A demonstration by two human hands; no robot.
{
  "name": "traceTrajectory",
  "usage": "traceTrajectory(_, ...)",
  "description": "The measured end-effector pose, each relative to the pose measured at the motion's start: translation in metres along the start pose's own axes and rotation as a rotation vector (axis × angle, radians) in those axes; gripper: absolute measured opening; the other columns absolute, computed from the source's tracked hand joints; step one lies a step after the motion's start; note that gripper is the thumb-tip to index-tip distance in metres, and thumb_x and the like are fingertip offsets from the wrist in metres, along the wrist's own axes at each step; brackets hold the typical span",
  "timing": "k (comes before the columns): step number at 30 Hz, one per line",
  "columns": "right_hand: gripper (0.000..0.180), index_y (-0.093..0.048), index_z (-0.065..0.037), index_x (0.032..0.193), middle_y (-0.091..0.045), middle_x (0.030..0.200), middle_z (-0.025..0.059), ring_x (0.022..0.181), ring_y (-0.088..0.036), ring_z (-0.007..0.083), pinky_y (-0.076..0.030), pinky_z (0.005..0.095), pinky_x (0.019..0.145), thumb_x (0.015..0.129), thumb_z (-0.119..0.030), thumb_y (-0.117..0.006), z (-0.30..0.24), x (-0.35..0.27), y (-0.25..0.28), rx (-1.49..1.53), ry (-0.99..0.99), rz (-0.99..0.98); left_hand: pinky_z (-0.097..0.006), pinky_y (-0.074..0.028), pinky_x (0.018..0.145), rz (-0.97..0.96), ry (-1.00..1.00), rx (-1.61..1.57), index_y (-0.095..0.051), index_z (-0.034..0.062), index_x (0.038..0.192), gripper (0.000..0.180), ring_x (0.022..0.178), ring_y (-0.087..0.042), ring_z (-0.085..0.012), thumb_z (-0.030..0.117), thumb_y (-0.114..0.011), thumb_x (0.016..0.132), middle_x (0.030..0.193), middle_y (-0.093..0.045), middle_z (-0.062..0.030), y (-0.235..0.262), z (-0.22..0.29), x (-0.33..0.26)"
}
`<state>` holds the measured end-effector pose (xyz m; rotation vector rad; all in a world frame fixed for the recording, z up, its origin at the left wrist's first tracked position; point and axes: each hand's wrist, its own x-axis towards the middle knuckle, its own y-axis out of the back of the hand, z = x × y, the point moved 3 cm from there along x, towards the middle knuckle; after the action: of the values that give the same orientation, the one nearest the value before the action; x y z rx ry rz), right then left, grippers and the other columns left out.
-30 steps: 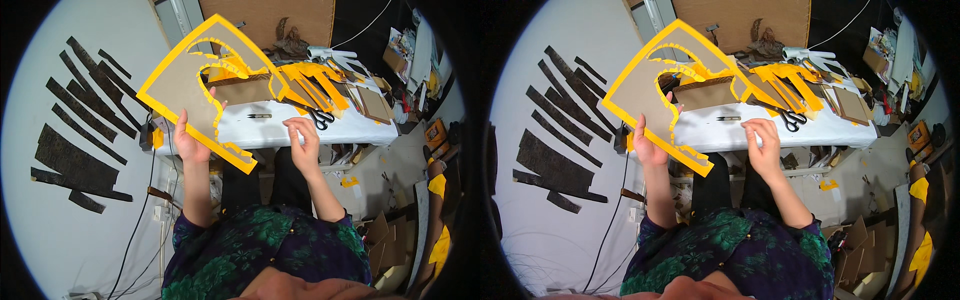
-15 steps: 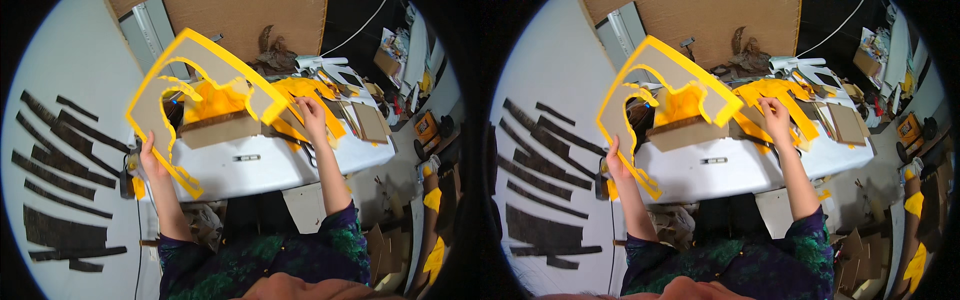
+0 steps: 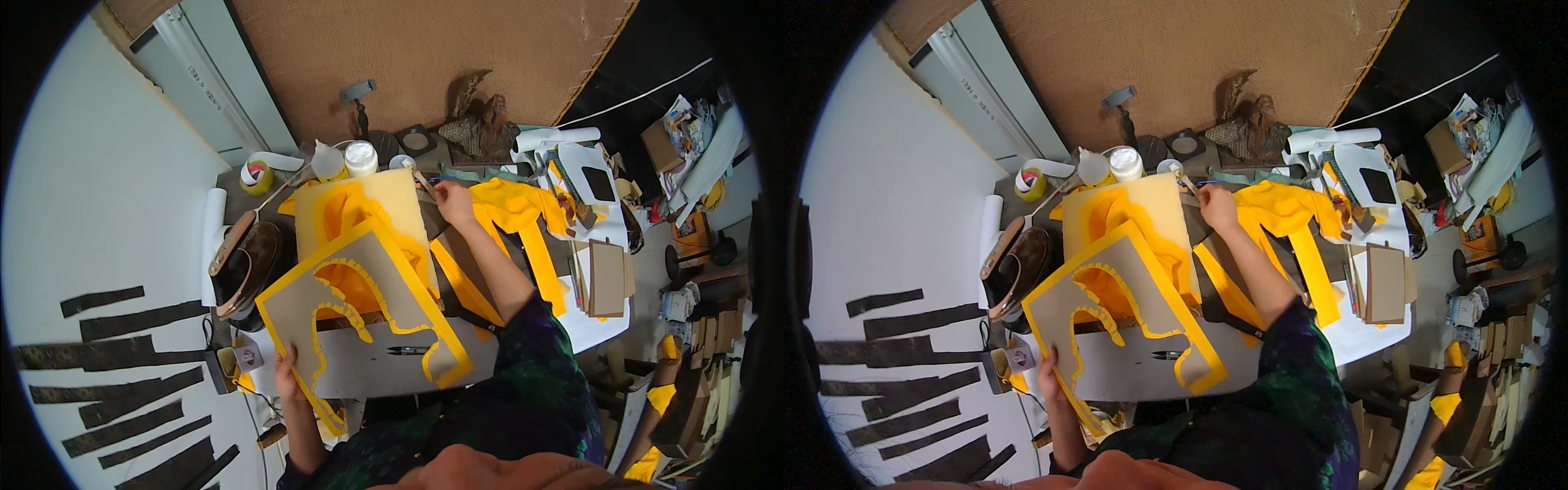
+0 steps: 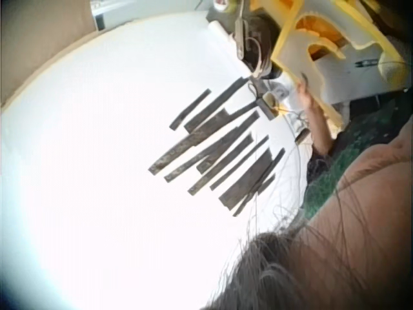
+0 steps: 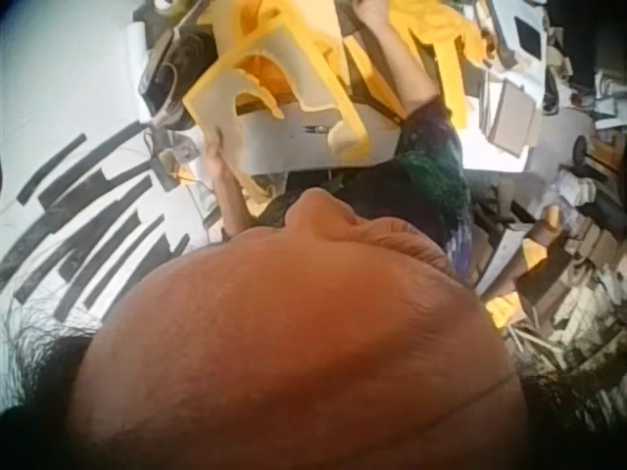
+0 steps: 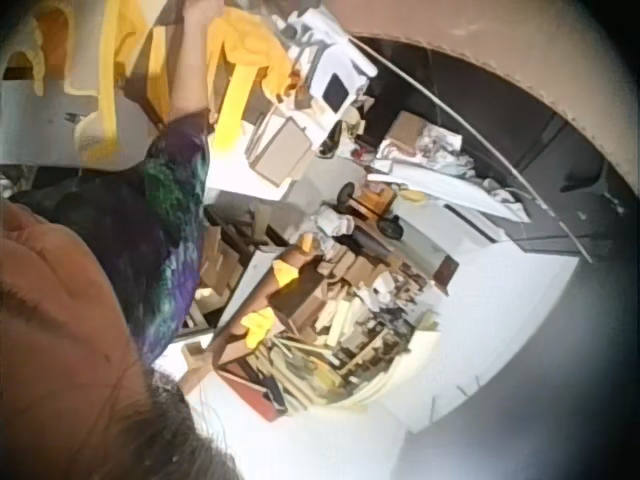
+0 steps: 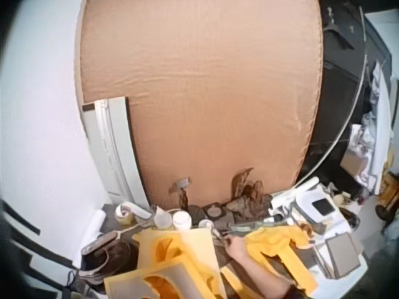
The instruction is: The person cuts a yellow paper mask using scissors, applies glue to the edges with a brush, and uses a hot iron to press and shape the paper. They repeatedly trim and refine the mask's edges while working at a cluttered craft table.
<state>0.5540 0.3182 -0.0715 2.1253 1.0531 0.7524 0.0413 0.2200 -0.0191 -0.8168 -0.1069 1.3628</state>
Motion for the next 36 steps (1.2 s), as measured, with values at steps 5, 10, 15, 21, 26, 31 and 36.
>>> traceTrajectory(5,0.025,-0.064,0.000,0.094,-0.066,0.091,0.0222,0.081,-0.066,0.0400,-0.055,0.0479,0.075,0.085,-0.023,-0.067,0.015,0.017,-0.032,-0.371,0.071,-0.001,-0.036,-0.057,0.082,0.059,0.038,-0.073,-0.052,0.0047,0.130,0.038,0.097,-0.067,-0.0236,0.015,-0.062,0.094,0.113,-0.066,-0.0104,-0.034,0.021,-0.002)
traceTrajectory(10,0.020,-0.062,-0.001,0.089,-0.066,0.077,0.0205,0.068,-0.066,0.0387,-0.055,0.0484,0.063,0.091,-0.021,-0.061,0.019,0.027,-0.028,-0.324,0.017,-0.032,-0.038,-0.058,0.083,0.075,0.101,-0.098,-0.051,0.0043,0.129,0.040,0.098,-0.068,-0.0236,0.013,-0.065,0.093,0.113,-0.066,-0.0092,-0.048,0.026,0.001)
traceTrajectory(15,0.021,-0.063,-0.001,0.094,-0.065,0.077,0.0200,0.068,-0.065,0.0393,-0.052,0.0440,0.059,0.098,-0.020,-0.055,-0.020,0.036,0.024,-0.081,-0.051,0.092,-0.038,-0.057,0.085,0.086,0.128,-0.079,-0.050,0.0039,0.130,0.038,0.099,-0.067,-0.0233,0.015,-0.063,0.096,0.115,-0.065,-0.0093,-0.068,0.022,0.015)
traceTrajectory(21,0.018,-0.067,0.000,0.089,-0.063,0.075,0.0149,0.060,-0.059,0.0305,-0.047,0.0356,0.055,0.092,-0.017,-0.068,-0.133,0.082,0.093,0.418,0.224,0.163,-0.036,-0.057,0.085,0.078,0.186,0.041,-0.050,0.0041,0.130,0.038,0.101,-0.066,-0.0206,0.020,-0.061,0.098,0.116,-0.065,-0.0086,-0.079,0.007,0.039)
traceTrajectory(26,0.014,-0.069,-0.001,0.087,-0.064,0.077,0.0138,0.065,-0.062,0.0297,-0.051,0.0371,0.060,0.085,-0.015,-0.072,-0.183,0.119,0.070,0.181,0.509,0.023,-0.037,-0.057,0.086,0.099,0.199,0.086,-0.050,0.0069,0.133,0.037,0.102,-0.066,-0.0215,0.021,-0.057,0.100,0.119,-0.064,-0.0086,-0.071,0.006,0.034)
traceTrajectory(31,0.015,-0.067,-0.002,0.085,-0.062,0.077,0.0148,0.072,-0.063,0.0362,-0.052,0.0441,0.066,0.085,-0.016,-0.070,-0.193,0.128,0.027,-0.093,0.652,-0.096,-0.039,-0.055,0.090,0.104,0.219,-0.038,-0.047,0.0074,0.137,0.042,0.108,-0.063,-0.0222,0.029,-0.053,0.102,0.124,-0.061,-0.0088,-0.069,0.003,0.029)
traceTrajectory(36,0.019,-0.071,-0.002,0.089,-0.068,0.079,0.0165,0.069,-0.065,0.0311,-0.051,0.0394,0.063,0.083,-0.020,-0.074,-0.182,0.132,0.011,0.181,0.511,-0.199,-0.044,-0.053,0.095,0.020,0.208,-0.177,-0.042,0.0094,0.141,0.048,0.112,-0.062,-0.0271,0.035,-0.052,0.102,0.129,-0.058,-0.0115,-0.093,0.010,0.024)
